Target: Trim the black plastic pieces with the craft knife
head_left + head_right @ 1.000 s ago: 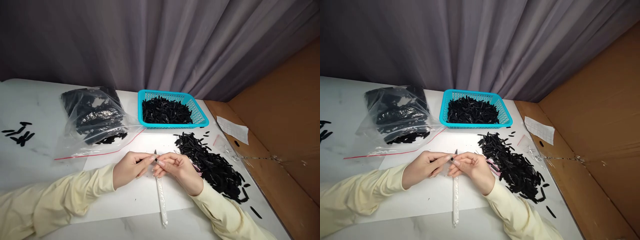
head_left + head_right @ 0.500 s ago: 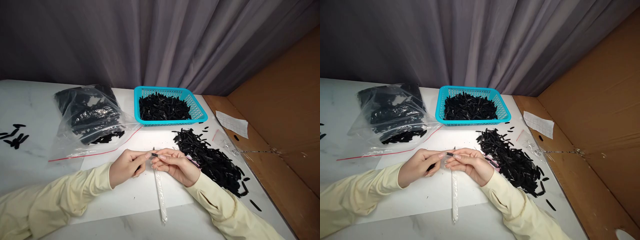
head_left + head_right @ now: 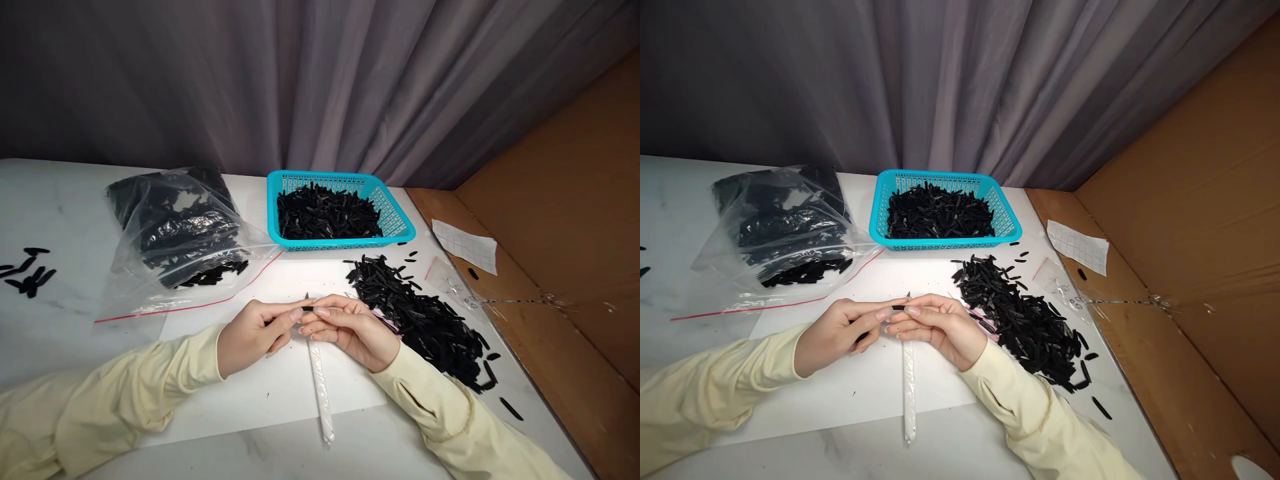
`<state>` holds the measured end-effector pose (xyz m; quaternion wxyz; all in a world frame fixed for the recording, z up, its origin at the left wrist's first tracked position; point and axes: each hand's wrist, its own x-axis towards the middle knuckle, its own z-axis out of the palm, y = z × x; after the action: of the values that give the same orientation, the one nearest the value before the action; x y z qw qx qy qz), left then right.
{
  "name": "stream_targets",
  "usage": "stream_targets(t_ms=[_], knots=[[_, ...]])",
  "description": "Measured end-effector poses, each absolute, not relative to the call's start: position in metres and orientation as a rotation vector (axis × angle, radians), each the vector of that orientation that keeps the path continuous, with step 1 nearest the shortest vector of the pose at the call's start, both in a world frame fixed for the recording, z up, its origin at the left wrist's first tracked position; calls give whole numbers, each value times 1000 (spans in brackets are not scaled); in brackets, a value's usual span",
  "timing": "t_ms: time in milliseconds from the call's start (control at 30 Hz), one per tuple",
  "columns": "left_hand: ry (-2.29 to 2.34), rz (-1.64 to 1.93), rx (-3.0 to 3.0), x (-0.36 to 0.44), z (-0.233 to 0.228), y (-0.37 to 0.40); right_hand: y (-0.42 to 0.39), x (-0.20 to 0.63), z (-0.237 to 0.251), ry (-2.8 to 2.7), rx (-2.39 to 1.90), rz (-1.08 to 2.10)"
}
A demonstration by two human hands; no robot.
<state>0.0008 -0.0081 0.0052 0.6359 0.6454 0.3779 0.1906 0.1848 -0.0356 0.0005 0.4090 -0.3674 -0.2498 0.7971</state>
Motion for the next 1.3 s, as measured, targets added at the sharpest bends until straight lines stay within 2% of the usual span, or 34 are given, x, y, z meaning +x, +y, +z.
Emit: stream_targets(t_ms=[600,1300], knots=[[859,439,1496,2,6,-7,-36,185,-1,-660,-911,2008],[766,599,1649,0,4,-14,-36,185,-1,-673,-825,2017]])
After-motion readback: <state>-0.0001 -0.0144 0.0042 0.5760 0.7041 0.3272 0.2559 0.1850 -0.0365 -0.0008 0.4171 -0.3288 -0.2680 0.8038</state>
